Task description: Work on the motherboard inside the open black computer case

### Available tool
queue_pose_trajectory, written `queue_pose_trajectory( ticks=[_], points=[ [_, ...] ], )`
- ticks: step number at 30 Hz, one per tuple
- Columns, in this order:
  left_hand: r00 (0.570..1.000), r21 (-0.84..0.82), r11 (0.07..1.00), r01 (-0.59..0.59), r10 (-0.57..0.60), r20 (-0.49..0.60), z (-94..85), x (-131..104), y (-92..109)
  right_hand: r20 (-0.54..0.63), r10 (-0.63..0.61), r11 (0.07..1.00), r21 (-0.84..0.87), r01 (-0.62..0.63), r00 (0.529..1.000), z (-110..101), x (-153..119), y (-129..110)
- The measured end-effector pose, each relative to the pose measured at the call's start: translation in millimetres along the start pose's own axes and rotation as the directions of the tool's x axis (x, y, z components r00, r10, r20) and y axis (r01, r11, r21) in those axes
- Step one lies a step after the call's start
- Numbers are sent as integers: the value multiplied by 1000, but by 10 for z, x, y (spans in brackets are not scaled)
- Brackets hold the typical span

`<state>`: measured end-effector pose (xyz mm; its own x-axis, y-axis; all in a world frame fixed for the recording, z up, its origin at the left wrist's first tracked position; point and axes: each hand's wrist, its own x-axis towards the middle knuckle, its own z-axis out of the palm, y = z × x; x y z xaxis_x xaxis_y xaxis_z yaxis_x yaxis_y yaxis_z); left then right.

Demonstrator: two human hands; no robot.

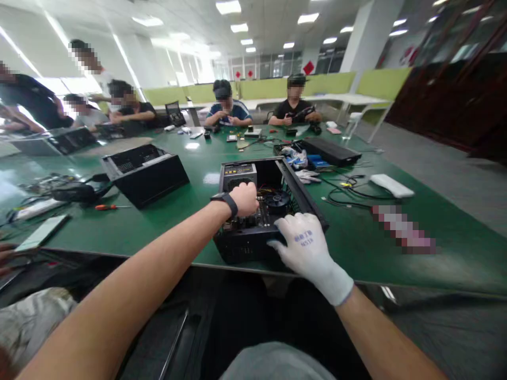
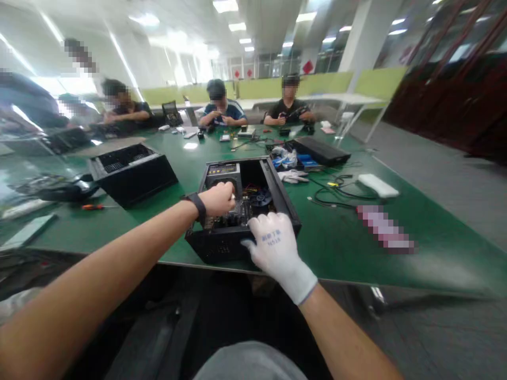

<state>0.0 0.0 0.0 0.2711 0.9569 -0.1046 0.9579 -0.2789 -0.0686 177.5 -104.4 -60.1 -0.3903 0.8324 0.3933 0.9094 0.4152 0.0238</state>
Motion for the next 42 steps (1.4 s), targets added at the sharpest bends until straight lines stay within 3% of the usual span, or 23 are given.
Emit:
queue_pose_trajectory(
  ticks=[4, 9, 17, 28, 42],
  points=[
    [983, 60, 994, -94, 83, 164, 106, 112, 128, 3, -28, 999, 37, 28, 1000, -96, -295, -54],
    [959, 116, 989, -88, 53, 279, 225, 184, 274, -31, -53, 995, 87, 56, 998, -204, -621, -65],
    [915, 210, 960, -186, 92, 393, 366, 225, 275, -27, -48, 994, 96, 50, 998, -209, -677, -90],
    [922, 202, 974, -102, 17, 386, 662, 543, 124, -29, -43, 996, 79, 45, 999, -209, -682, -100],
    [922, 234, 964, -122, 23, 385, 672, 503, 140, -41, -42, 997, 70, 45, 998, -225, -688, -112]
  ],
)
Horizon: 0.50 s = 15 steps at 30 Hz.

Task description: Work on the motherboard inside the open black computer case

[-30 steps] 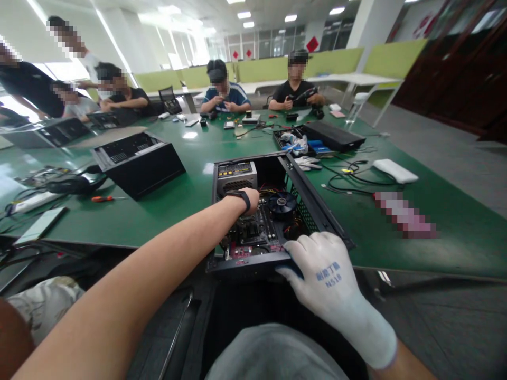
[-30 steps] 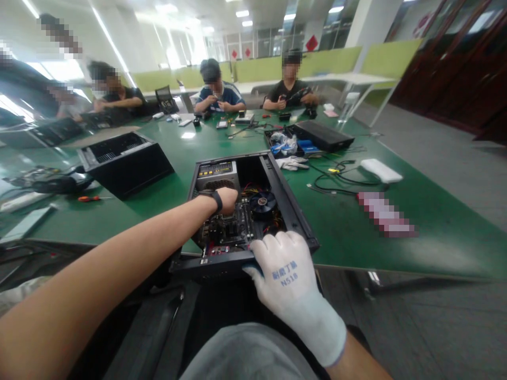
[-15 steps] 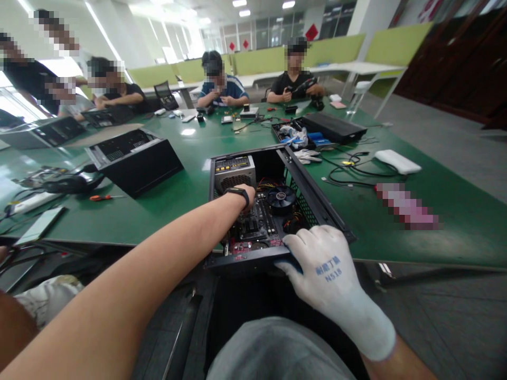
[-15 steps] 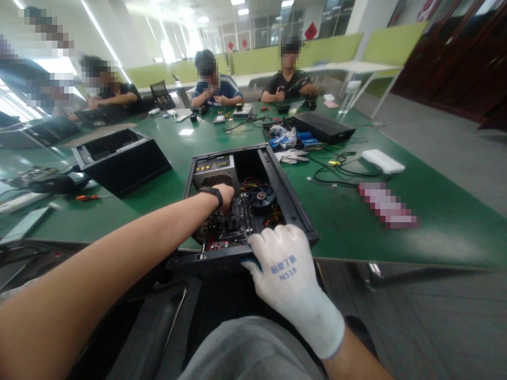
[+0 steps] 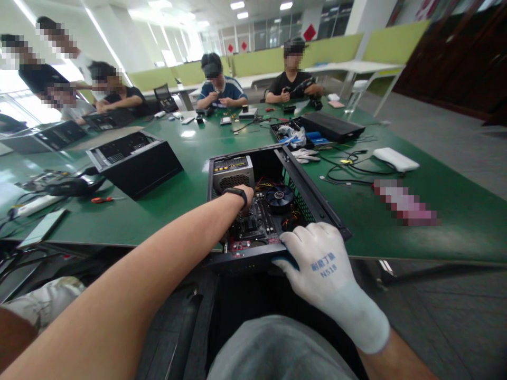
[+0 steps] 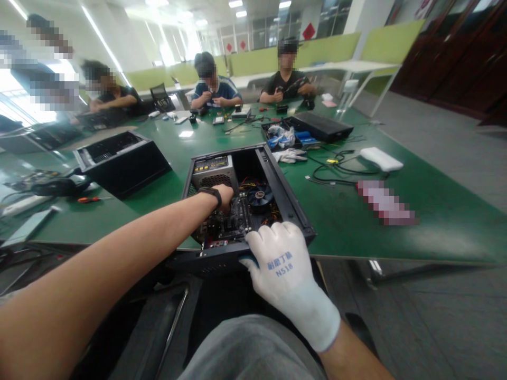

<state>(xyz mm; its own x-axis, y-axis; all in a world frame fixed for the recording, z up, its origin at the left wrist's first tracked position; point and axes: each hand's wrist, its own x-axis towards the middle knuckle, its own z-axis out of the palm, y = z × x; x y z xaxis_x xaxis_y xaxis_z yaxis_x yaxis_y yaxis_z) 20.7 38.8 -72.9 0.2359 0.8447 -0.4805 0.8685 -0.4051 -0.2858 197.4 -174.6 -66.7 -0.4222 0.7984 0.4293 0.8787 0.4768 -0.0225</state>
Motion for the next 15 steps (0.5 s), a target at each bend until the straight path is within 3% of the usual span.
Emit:
queue_pose_trajectory(
  ticks=[15],
  points=[
    [1000, -7, 1000, -12, 12, -26, 26, 38, -20, 25, 4, 1000, 6, -4, 1000, 4, 6, 2]
  ],
)
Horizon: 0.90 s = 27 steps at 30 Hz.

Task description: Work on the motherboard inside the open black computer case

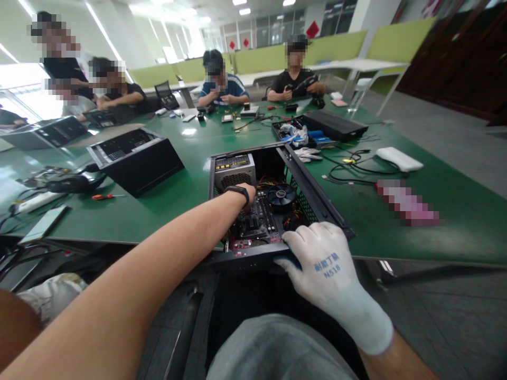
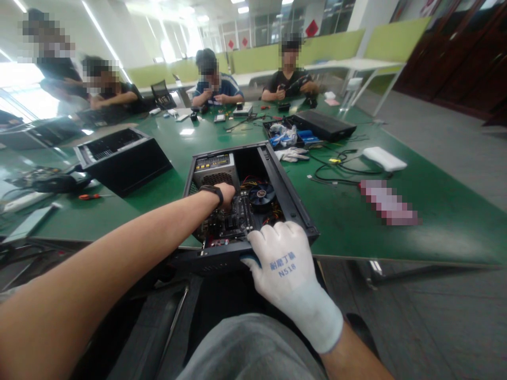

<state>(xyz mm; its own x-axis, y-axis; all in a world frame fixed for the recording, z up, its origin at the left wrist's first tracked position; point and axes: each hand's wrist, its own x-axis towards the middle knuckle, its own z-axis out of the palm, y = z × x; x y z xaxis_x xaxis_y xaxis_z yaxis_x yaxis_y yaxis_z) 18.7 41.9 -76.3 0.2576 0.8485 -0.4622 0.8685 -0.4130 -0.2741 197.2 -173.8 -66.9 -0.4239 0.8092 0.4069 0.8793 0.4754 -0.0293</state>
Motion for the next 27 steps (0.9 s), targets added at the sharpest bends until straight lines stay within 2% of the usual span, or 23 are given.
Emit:
queue_pose_trajectory(
  ticks=[27],
  points=[
    [999, 0, 1000, 2, -2, 33, -47, -52, 22, -14, -4, 1000, 3, 4, 1000, -1, -11, 1]
  ],
)
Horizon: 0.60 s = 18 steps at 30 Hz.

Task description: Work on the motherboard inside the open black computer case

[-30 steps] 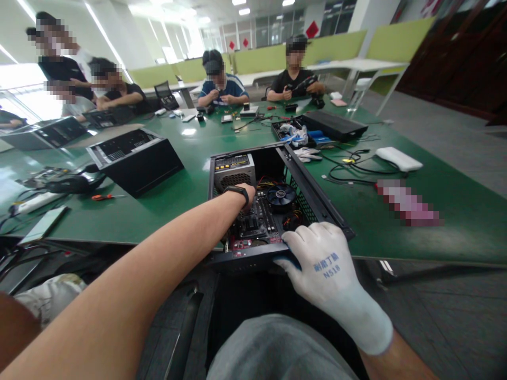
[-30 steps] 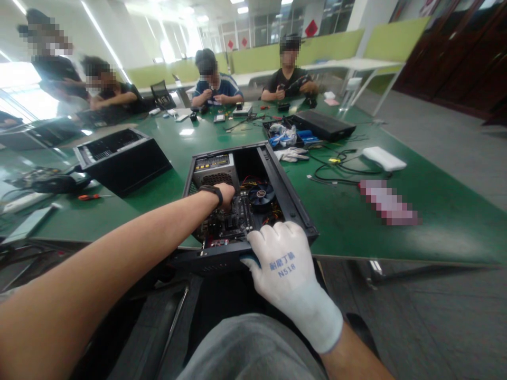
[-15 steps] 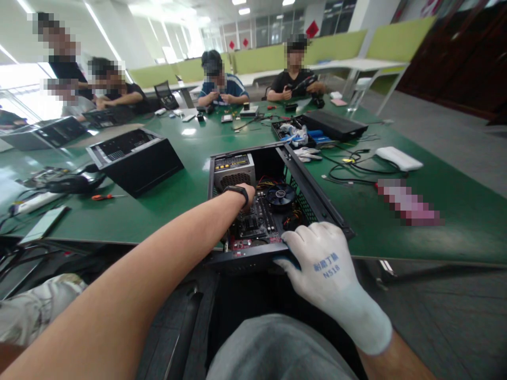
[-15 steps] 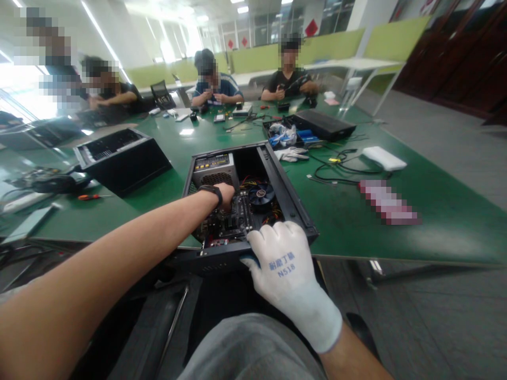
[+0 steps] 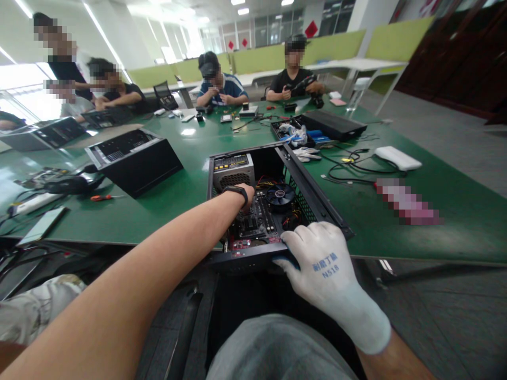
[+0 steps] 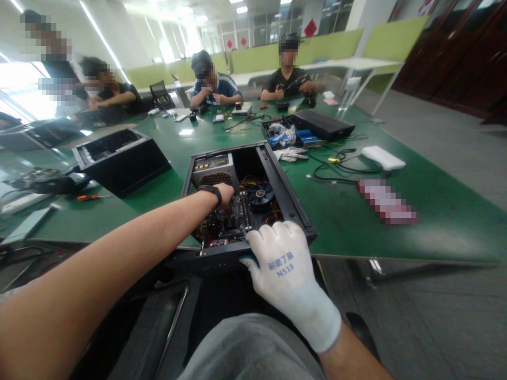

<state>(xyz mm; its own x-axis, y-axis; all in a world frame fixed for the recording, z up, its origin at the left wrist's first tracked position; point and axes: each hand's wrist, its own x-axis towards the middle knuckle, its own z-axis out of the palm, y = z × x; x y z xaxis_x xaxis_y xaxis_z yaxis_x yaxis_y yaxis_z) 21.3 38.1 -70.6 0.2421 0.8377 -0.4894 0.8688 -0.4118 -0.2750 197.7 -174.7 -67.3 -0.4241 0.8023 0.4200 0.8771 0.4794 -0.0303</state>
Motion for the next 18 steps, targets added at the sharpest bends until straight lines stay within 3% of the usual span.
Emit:
queue_pose_trajectory(
  ticks=[13, 18],
  points=[
    [1000, 15, 1000, 13, -13, 14, -38, -34, 30, 10, 9, 1000, -4, -9, 1000, 26, 1, 1],
    [999, 37, 999, -36, 35, 21, -47, -47, 48, 9, 10, 1000, 0, -10, 1000, 24, -17, 3]
  ],
)
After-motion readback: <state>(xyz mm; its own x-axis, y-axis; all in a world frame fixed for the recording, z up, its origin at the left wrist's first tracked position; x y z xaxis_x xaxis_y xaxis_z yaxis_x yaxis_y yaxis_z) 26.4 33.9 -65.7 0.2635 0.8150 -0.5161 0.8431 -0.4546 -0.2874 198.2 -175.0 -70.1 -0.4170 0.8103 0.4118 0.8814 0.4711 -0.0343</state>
